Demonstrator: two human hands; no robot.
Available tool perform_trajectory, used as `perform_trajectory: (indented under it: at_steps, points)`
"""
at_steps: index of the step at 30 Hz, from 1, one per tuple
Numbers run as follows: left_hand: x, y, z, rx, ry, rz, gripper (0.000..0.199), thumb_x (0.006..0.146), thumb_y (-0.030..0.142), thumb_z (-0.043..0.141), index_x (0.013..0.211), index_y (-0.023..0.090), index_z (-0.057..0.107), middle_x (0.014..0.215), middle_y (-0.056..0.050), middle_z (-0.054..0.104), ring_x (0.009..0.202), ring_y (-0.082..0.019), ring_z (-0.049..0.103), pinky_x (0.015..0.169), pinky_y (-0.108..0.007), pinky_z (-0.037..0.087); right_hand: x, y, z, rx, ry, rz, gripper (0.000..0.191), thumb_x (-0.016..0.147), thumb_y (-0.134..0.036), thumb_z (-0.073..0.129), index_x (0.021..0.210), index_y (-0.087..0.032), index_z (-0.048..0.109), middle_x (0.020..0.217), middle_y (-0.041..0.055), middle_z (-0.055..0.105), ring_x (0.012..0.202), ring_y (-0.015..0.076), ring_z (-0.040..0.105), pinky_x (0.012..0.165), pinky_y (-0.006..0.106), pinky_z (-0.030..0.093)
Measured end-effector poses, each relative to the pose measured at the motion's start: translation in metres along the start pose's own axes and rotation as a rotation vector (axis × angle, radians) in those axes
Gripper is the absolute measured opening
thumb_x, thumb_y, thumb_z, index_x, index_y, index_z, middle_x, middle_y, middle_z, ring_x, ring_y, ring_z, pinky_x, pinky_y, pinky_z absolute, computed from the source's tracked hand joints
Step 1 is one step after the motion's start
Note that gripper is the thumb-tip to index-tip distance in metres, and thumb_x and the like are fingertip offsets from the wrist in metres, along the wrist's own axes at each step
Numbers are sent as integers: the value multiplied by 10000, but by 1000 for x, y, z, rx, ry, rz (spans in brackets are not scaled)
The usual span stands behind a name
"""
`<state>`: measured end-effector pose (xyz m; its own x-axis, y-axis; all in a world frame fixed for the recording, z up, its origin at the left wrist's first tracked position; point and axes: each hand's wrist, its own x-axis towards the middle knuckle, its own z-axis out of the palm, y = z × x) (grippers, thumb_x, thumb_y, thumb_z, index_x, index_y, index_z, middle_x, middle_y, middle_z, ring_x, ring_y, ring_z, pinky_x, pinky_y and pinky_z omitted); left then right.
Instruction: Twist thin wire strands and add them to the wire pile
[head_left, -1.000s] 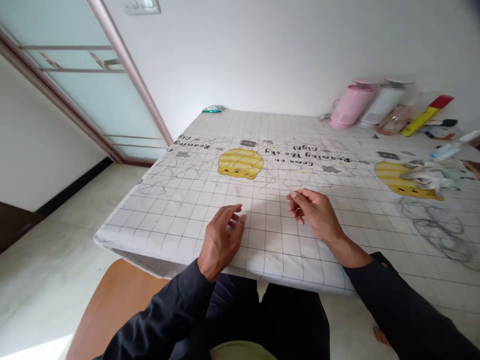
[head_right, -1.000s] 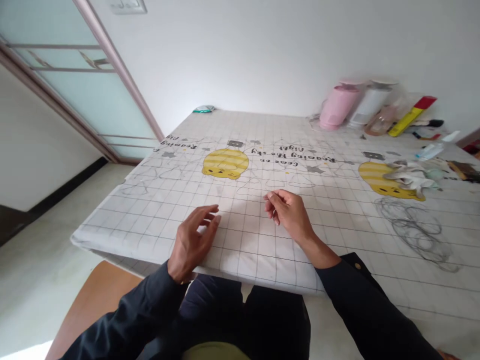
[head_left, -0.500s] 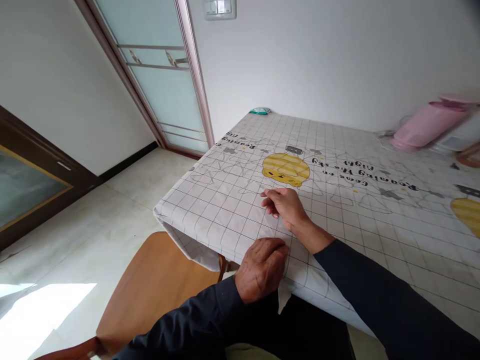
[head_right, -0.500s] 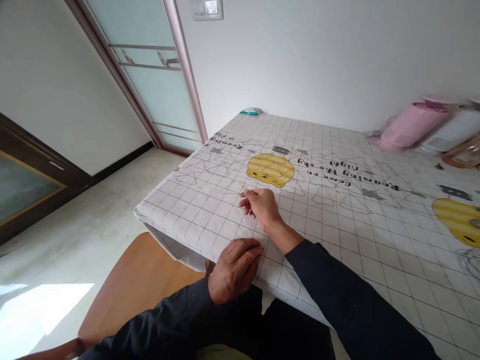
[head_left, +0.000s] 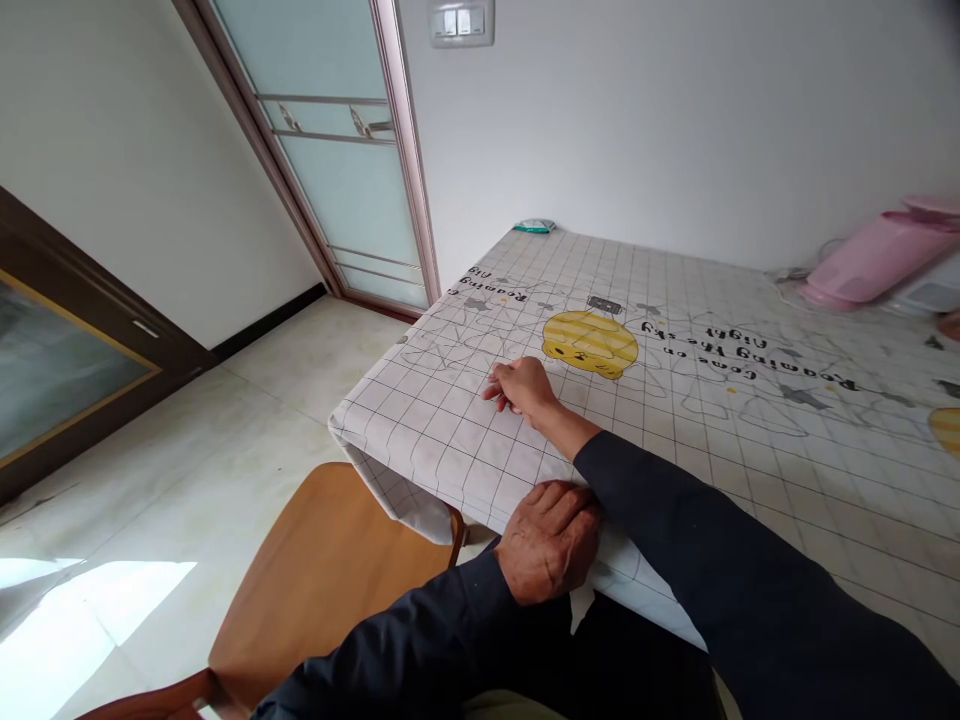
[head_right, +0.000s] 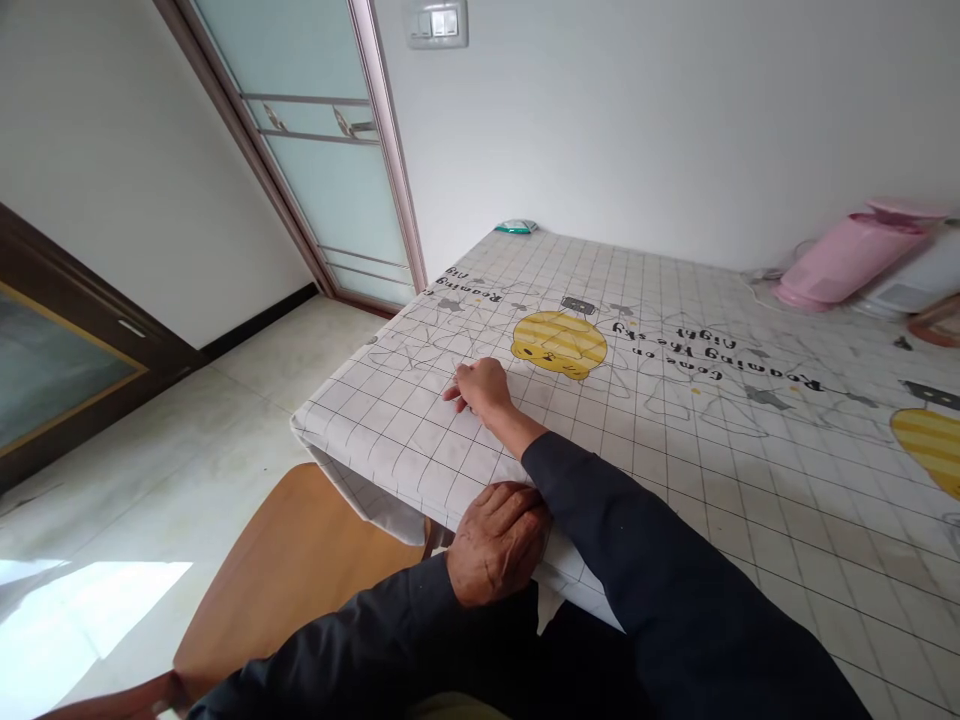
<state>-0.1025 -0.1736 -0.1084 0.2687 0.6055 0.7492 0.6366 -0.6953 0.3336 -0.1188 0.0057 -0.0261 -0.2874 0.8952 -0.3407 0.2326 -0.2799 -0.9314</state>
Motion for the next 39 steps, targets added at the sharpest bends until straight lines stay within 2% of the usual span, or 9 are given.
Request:
perform_trajectory:
  at_steps: [8, 11, 15, 20, 25, 30, 32, 35, 39]
  points:
    - [4, 1, -6, -11, -59, -44, 303, 990, 103, 588, 1277, 152, 668, 1180, -124, 779, 1060, -268, 710, 923, -425, 599, -26, -1, -44, -70, -27, -60, 192, 1077, -213, 555, 910, -163, 635, 665, 88, 775, 370, 112, 541, 347, 231, 220]
    - [12, 6, -15, -29, -140, -121, 288, 994, 80, 575, 1242, 173, 688, 1177, -122, 770, 1067, -263, 715, 959, -426, 610, -58, 4, -85, -119, -65, -117, 244, 1073, -216, 543, 890, -144, 687, 666, 77, 772, 398, 106, 569, 359, 216, 241]
    - [39, 15, -39, 56, -422, -123, 103, 1053, 183, 615, 1067, 180, 717, 1116, -130, 774, 1018, -300, 758, 900, -460, 637, -117, 17, -153, -269, -140, -217, 249, 1056, -199, 536, 901, -153, 725, 704, 46, 789, 460, 104, 625, 434, 205, 392]
    - [101, 26, -50, 134, -694, -10, 272, 1113, 386, 582, 1200, 203, 763, 1056, -107, 803, 876, -304, 794, 744, -417, 614, -195, 51, -237, -425, 23, -272, 260, 1069, -270, 556, 925, -178, 752, 750, 14, 804, 508, 95, 651, 559, 214, 497]
    - [172, 41, -12, -76, -791, -28, 350, 1089, 481, 589, 1155, 211, 801, 1008, -74, 831, 843, -260, 778, 730, -358, 551, -256, 103, -344, -552, 423, -139, 254, 1013, -290, 593, 845, -192, 757, 801, 29, 815, 543, 120, 655, 518, 234, 443]
    - [220, 32, 63, -344, -816, -119, 356, 1053, 437, 584, 893, 198, 796, 809, -30, 787, 707, -185, 696, 646, -301, 490, -293, 126, -483, -732, 1059, 91, 213, 963, -235, 648, 814, -170, 786, 705, 57, 766, 630, 184, 696, 618, 274, 493]
    - [222, 25, 92, -451, -773, -198, 359, 1043, 448, 596, 884, 186, 782, 850, -51, 809, 769, -200, 739, 683, -301, 531, -295, 126, -525, -652, 1183, 203, 224, 964, -244, 703, 772, -151, 770, 640, 77, 720, 642, 209, 697, 647, 294, 515]
    - [210, 15, 119, -535, -631, -248, 362, 1040, 458, 594, 908, 172, 772, 847, -70, 810, 786, -208, 749, 727, -312, 572, -282, 129, -560, -534, 1201, 249, 263, 955, -245, 774, 724, -126, 733, 609, 109, 697, 575, 217, 673, 607, 321, 532]
    - [191, 6, 124, -477, -582, -105, 365, 1055, 451, 568, 951, 177, 785, 816, -54, 784, 744, -197, 703, 655, -292, 543, -258, 136, -571, -349, 1198, 186, 171, 879, -123, 840, 760, -127, 718, 701, 111, 747, 594, 188, 684, 571, 288, 550]
